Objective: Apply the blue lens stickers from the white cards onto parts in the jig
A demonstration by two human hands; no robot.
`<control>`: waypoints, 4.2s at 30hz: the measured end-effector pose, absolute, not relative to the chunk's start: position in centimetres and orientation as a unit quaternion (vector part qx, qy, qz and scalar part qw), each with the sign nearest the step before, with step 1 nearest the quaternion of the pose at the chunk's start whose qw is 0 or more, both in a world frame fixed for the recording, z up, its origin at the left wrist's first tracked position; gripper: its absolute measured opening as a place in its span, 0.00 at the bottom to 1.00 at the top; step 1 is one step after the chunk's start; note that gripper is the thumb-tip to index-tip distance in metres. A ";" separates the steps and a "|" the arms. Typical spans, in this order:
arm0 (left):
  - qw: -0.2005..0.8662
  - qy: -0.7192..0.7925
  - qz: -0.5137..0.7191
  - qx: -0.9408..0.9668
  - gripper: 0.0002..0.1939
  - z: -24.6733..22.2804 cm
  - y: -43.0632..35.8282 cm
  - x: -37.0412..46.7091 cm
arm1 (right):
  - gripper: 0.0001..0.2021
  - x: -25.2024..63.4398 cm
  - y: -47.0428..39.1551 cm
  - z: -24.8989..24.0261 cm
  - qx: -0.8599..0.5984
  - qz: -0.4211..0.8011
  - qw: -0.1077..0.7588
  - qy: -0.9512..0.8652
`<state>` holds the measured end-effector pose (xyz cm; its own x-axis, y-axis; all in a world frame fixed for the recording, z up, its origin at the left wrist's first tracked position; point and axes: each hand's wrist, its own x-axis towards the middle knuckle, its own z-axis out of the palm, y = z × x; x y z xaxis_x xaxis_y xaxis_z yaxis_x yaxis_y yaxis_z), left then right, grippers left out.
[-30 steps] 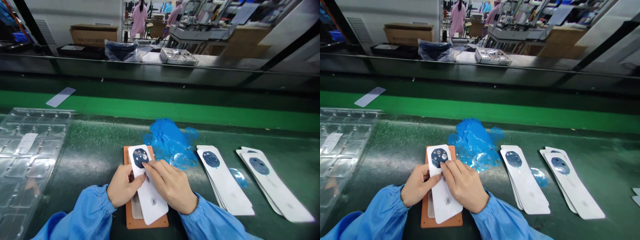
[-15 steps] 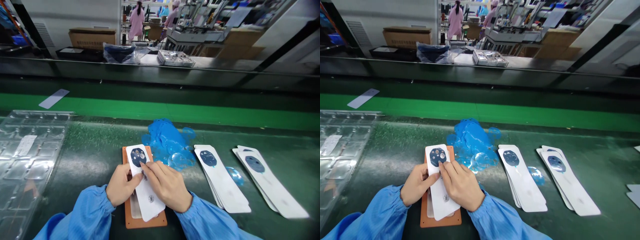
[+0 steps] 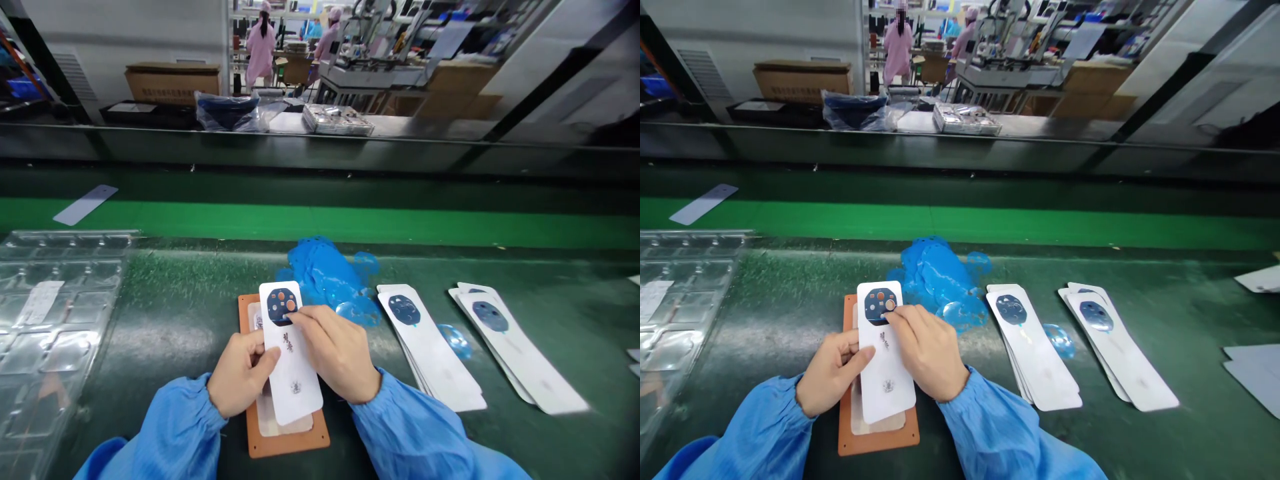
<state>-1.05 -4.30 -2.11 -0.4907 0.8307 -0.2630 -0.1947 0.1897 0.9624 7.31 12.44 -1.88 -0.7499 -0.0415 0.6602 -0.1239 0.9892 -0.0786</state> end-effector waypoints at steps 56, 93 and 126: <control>0.430 0.577 0.676 0.158 0.26 -2.7 -4.1 -1.8 | 0.29 11.3 17.2 -3.9 -0.032 0.013 0.203 -0.979; 0.042 0.822 0.430 0.371 0.11 -4.3 -5.0 -5.3 | 0.21 10.8 12.0 -0.3 0.211 0.095 0.206 -0.951; -0.031 0.851 0.196 0.486 0.20 -4.3 -3.8 -3.2 | 0.19 10.8 10.9 -2.2 0.166 0.131 0.142 -0.967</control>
<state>-3.19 -3.83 -4.27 -0.5256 0.8153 0.2431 0.8395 0.4508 0.3034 10.79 10.93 -2.20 -0.9051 -0.2833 0.3171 -0.3572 0.9111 -0.2056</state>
